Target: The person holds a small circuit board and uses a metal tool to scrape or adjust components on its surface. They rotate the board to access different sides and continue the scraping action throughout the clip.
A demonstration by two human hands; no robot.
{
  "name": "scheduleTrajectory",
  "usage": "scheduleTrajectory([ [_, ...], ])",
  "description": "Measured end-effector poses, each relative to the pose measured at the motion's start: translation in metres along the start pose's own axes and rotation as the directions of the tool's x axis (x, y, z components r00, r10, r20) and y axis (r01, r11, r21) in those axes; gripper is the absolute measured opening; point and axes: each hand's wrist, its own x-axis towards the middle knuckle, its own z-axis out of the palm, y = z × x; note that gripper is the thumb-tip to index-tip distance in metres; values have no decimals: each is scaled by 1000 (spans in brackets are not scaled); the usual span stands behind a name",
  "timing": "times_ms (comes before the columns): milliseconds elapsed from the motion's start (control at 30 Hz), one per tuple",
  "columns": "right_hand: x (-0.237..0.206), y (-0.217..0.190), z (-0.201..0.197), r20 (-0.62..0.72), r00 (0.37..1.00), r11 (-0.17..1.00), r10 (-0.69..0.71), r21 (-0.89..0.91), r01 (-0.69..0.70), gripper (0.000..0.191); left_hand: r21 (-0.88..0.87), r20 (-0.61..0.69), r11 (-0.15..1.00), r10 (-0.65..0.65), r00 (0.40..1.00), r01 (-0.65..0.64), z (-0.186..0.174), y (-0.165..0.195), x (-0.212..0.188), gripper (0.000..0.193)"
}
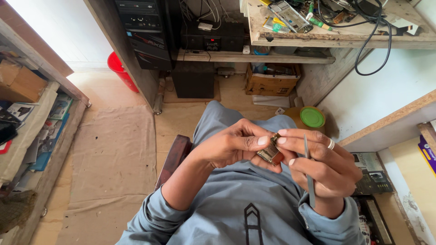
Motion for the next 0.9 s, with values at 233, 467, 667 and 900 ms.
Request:
scheduleTrajectory([
  [233,-1,-4,0,41,999,999,21,-44,-19,26,39,11,999,7,1000,-8,3,4,-1,43],
  [467,-16,-1,2,-62,917,888,395,282,-363,21,-43,73,999,-30,997,33,-1,1,4,54],
  [667,-22,-1,-5,51,714,574,698,557,-600,20,-228,126,970,-51,991,79,-10,-5,7,59],
  [900,-25,4,-7,115,691,528,713,560,-638,18,-327,208,937,-57,976,125,-19,-12,9,59],
])
